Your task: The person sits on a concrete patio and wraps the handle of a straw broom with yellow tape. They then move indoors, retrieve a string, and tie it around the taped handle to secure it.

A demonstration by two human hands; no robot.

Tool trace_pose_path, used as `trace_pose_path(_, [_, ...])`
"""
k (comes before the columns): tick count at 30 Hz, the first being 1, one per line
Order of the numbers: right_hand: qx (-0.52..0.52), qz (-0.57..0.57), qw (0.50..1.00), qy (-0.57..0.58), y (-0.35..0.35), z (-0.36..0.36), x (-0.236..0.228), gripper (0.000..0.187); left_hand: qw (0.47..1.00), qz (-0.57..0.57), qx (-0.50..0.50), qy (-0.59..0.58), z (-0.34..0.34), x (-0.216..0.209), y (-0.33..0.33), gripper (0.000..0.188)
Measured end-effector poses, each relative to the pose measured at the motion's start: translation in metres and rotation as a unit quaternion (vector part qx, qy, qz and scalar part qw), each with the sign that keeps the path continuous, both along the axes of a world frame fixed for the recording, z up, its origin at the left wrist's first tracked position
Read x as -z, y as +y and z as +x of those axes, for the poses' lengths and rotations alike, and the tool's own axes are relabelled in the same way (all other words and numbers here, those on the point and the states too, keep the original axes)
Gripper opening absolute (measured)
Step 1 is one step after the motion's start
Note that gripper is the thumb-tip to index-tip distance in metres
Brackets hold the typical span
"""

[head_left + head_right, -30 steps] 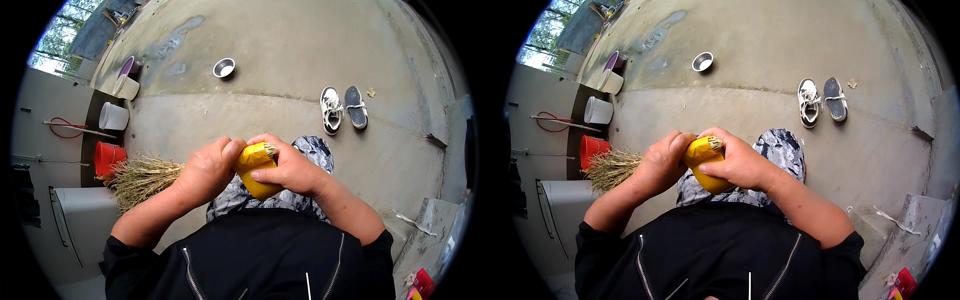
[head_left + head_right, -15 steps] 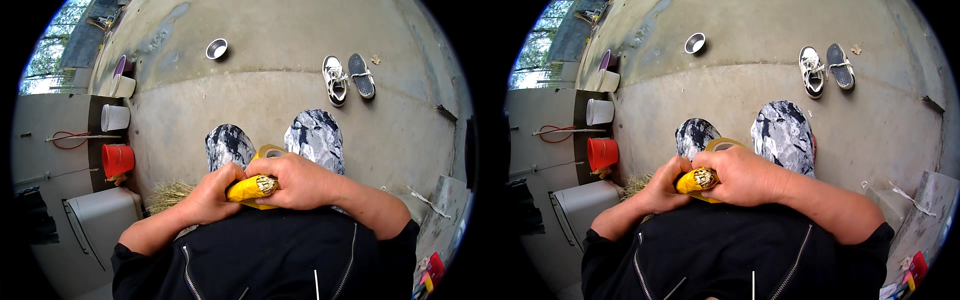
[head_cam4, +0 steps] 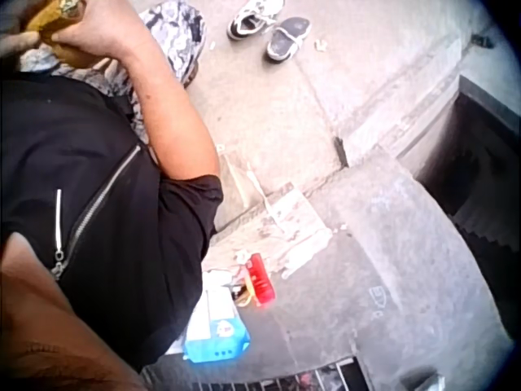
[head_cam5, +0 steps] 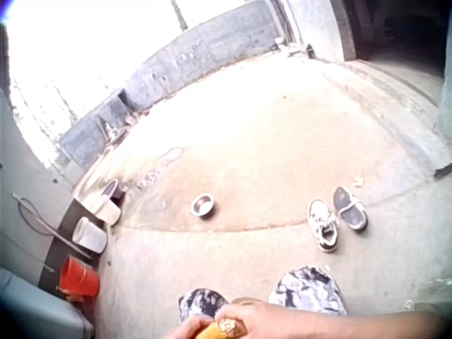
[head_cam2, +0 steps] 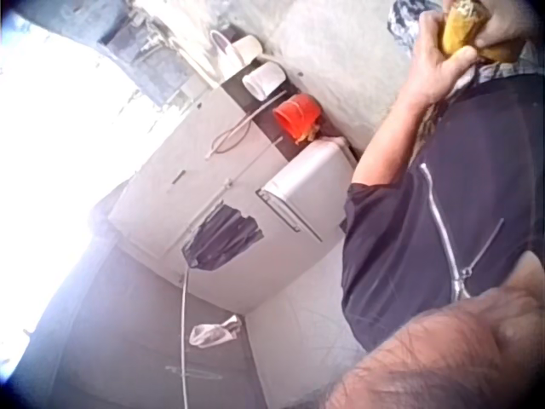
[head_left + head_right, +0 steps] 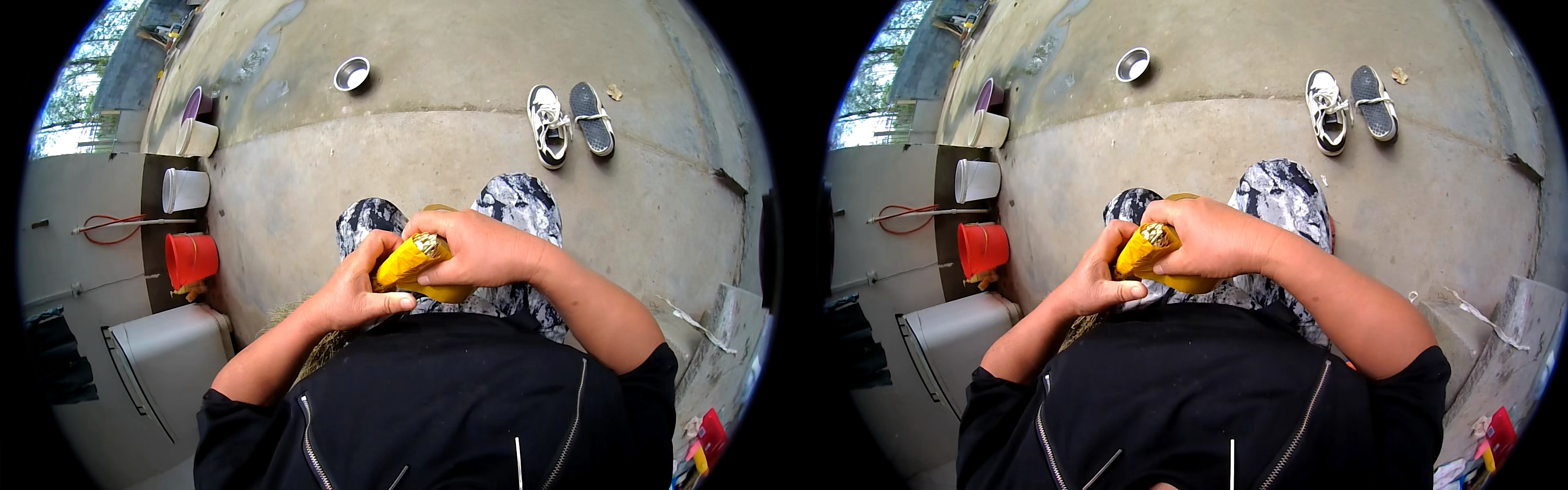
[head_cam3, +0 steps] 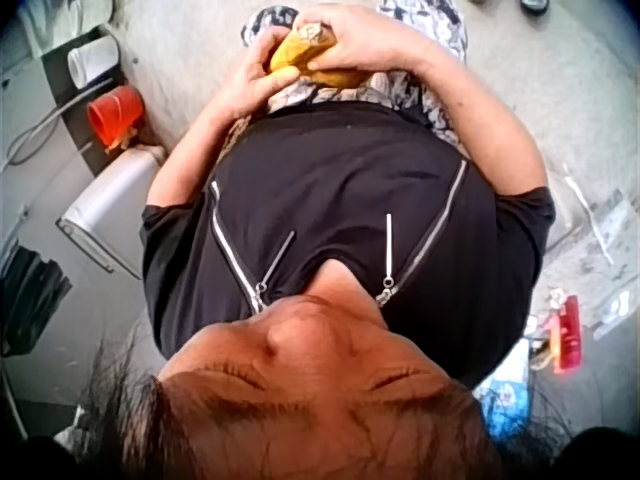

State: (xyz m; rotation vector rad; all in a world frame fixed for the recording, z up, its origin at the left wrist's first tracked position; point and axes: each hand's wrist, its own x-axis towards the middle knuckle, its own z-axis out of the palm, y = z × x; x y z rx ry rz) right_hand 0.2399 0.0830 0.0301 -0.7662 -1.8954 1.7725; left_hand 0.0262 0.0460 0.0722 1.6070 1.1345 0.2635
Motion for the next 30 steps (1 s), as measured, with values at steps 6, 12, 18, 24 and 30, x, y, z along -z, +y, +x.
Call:
trace_pose_path(6, [0.032,0.008,0.995,-0.098,0.001,-0.004,-0.012,0.048,0.996,-0.001,-0.077,0.043,0.004,0.001,-0.004,0.044])
trace_pose_path(12, [0.037,0.071,0.993,-0.088,-0.011,-0.009,-0.015,0.043,0.998,0.013,-0.042,0.039,0.001,-0.007,-0.012,0.041])
trace_pose_path(18, [0.029,0.123,0.991,-0.043,-0.018,-0.009,-0.006,0.039,0.999,0.044,0.027,0.013,-0.003,-0.004,-0.011,0.040])
trace_pose_path(24, [0.113,0.118,0.985,-0.061,-0.014,-0.010,0.006,0.042,0.999,0.020,-0.049,0.013,0.001,0.015,-0.009,0.040])
trace_pose_path(30, [0.139,0.087,0.985,-0.056,-0.010,-0.016,0.007,0.044,0.966,0.222,0.058,0.121,0.011,-0.006,0.006,0.044])
